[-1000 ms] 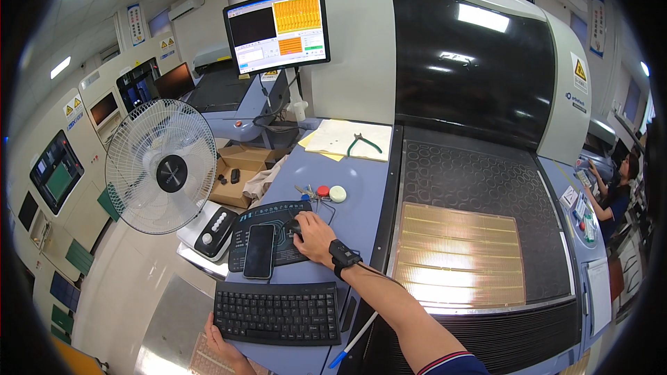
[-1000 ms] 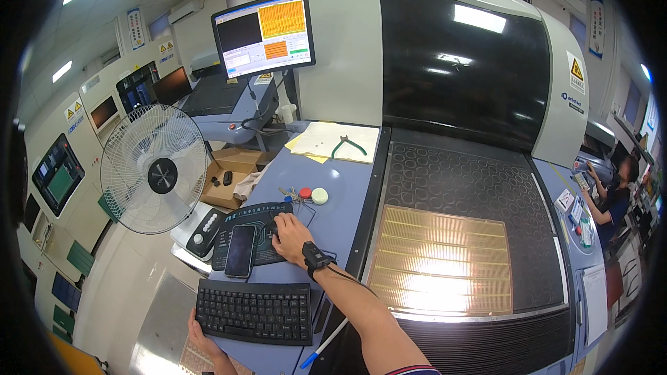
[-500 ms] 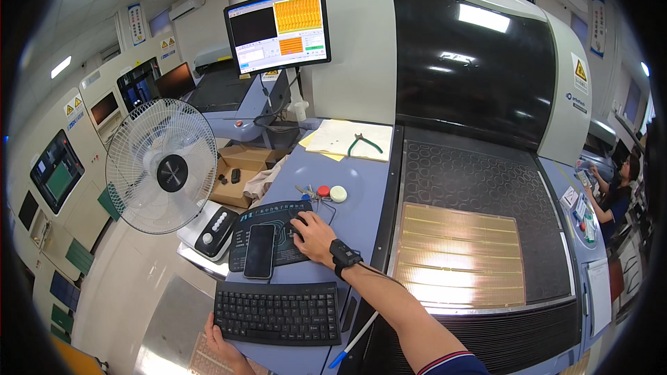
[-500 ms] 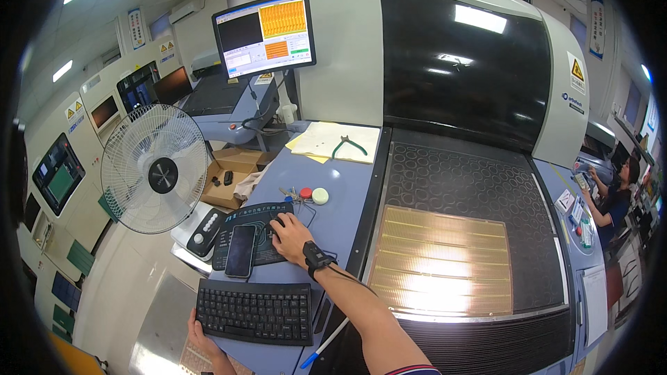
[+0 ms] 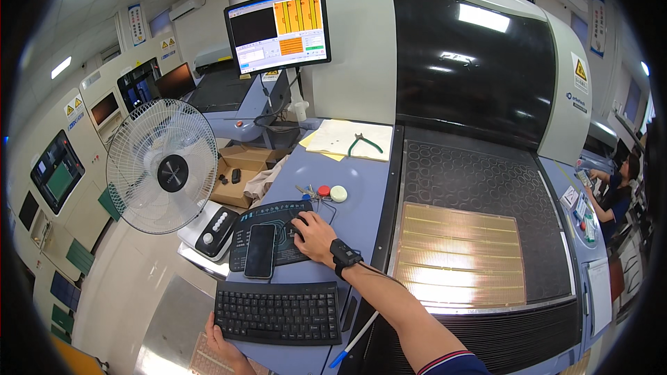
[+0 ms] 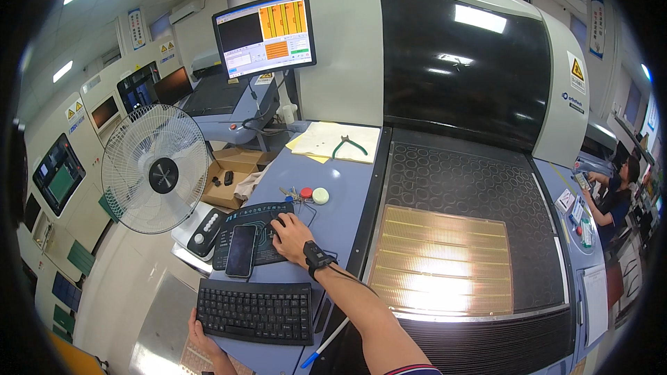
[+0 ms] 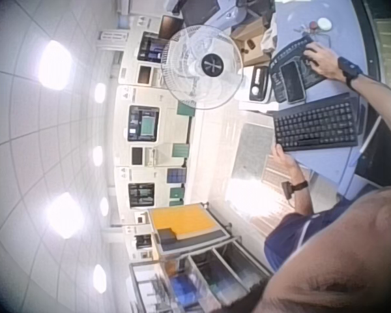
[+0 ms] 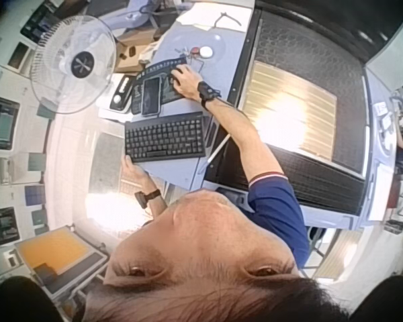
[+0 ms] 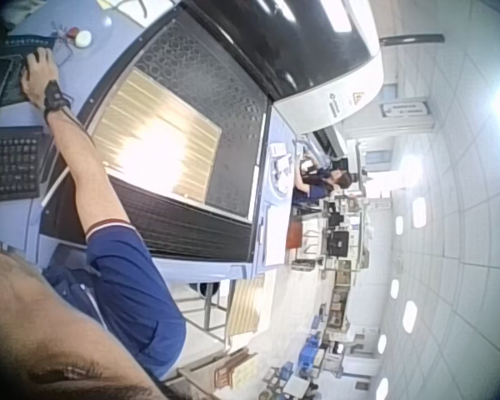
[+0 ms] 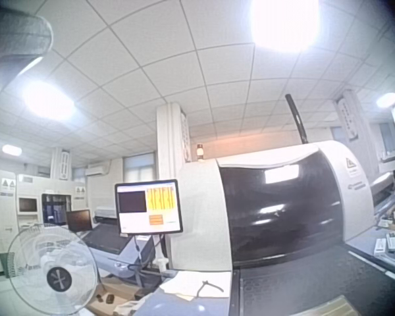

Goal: The recorder inspects a large thin metal component with a grid pattern and then operates a computer interface to log or process inspection data.

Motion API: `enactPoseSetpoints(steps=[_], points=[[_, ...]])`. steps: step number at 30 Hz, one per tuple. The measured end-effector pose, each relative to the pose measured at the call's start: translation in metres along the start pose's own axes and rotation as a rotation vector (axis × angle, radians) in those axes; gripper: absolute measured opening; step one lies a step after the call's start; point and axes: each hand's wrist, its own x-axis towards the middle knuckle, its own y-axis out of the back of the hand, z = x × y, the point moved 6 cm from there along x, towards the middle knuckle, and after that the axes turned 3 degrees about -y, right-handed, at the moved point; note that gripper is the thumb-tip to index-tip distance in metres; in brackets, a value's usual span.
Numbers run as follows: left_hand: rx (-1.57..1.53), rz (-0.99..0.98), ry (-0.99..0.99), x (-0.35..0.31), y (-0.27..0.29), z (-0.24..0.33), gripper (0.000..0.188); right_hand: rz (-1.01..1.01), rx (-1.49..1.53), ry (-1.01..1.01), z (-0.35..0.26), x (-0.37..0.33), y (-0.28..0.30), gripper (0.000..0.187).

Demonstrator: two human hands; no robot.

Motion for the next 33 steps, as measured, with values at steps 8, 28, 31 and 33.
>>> enactPoseSetpoints(steps=[8,28,31,33], points=[[0.01,0.006,0.003,0.0001,0.0014,-0.0014,0.046,-0.021,0.002,-0.01,-0.0013,0.0007,0.0014,0.037],[0.012,0.005,-0.013,0.0,-0.0017,0.0019,0.047,0.011,-0.005,0.01,-0.0006,-0.0003,0.0015,0.036],[0.018,0.001,-0.008,0.0004,-0.0009,-0.0001,0.047,0.015,-0.008,0.006,-0.0004,-0.0001,0.0017,0.036],[0.024,0.001,-0.007,0.0004,-0.0009,0.0007,0.047,0.002,-0.005,0.0,-0.001,0.0,0.0023,0.039]])
